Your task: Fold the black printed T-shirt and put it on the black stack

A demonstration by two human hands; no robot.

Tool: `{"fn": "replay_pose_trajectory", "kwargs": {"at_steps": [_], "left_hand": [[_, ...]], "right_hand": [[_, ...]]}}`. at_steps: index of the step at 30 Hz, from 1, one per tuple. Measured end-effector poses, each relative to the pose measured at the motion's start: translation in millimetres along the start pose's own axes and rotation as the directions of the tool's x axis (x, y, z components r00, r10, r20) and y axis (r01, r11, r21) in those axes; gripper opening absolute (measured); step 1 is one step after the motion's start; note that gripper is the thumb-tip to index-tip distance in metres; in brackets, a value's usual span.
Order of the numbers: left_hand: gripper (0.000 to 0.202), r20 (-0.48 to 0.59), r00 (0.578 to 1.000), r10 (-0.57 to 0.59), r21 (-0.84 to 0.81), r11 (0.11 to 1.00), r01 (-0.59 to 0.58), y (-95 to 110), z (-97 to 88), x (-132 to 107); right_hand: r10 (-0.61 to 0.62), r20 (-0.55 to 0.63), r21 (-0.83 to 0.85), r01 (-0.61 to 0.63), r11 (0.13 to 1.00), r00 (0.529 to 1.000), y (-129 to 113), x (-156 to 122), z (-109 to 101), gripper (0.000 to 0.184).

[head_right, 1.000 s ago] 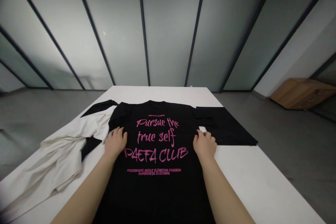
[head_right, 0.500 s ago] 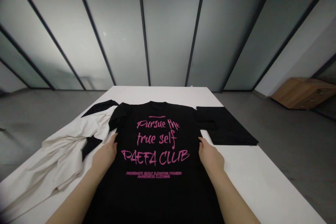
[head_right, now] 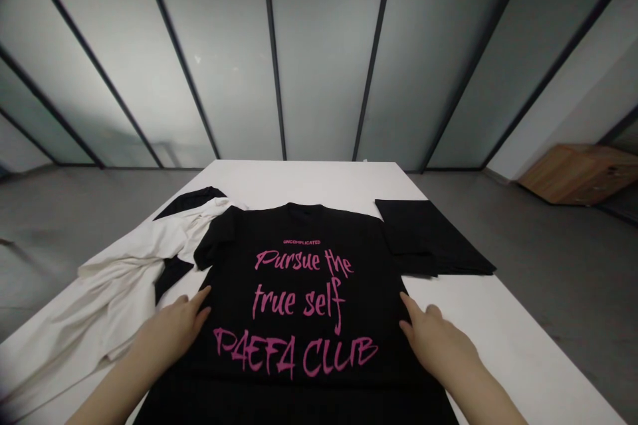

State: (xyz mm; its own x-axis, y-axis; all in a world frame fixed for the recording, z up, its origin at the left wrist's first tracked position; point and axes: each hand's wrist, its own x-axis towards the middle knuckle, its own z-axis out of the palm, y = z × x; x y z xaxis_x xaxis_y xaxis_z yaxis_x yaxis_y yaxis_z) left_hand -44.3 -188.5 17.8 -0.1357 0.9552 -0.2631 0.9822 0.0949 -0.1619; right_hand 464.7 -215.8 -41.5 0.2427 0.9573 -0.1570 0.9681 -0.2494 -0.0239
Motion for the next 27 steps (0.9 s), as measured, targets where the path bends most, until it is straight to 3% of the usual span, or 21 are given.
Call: {"fn": "replay_pose_trajectory", "kwargs": {"at_steps": [3,7,9,11,14,17,20,24,27], "left_hand": [[0.042,-0.177,0.982,0.06,0.063,0.997,-0.05,17.1,-24.1,7.2],[0.042,-0.323,0.925,0.201,-0.045,0.973,-0.227,73.1,-49.4,34.1],[0.046,-0.353,0.894,0.277,-0.118,0.935,-0.336,109.4,-49.1,55.3],[0.052,-0.369,0.877,0.307,-0.178,0.903,-0.391,142.1,-39.7,80.6],[0.064,-0.343,0.899,0.271,-0.23,0.904,-0.361,169.4,-19.7,120.4],[0.067,-0.384,0.904,0.187,-0.28,0.909,-0.307,164.0,-8.2,153.5],[0.067,-0.361,0.925,0.119,-0.303,0.923,-0.237,137.1,-9.2,175.9],[0.067,-0.355,0.935,0.021,-0.303,0.943,-0.136,99.2,-15.8,192.4],[0.065,-0.341,0.94,-0.016,-0.306,0.947,-0.095,87.4,-18.3,196.8]], "right_hand": [[-0.054,-0.145,-0.073,0.044,0.996,0.988,-29.2,14.1,-29.1,0.058],[-0.218,-0.186,0.052,0.231,0.972,0.958,-106.7,43.1,-56.8,0.055],[-0.282,-0.141,0.117,0.299,0.947,0.949,-149.5,58.1,-54.8,0.057],[-0.28,-0.089,0.165,0.291,0.942,0.956,-184.3,73.8,-44.9,0.064],[-0.268,-0.063,0.157,0.275,0.949,0.961,-209.0,99.8,-29.5,0.067],[-0.202,-0.099,0.143,0.215,0.966,0.974,-200.5,127.4,-25.2,0.067],[-0.138,-0.111,0.148,0.154,0.977,0.984,-173.9,152.3,-29.5,0.066],[-0.02,-0.133,0.152,0.041,0.988,0.991,-139.0,175.0,-33.1,0.065],[0.019,-0.155,0.17,0.008,0.985,0.988,-126.8,182.3,-31.8,0.066]]}}
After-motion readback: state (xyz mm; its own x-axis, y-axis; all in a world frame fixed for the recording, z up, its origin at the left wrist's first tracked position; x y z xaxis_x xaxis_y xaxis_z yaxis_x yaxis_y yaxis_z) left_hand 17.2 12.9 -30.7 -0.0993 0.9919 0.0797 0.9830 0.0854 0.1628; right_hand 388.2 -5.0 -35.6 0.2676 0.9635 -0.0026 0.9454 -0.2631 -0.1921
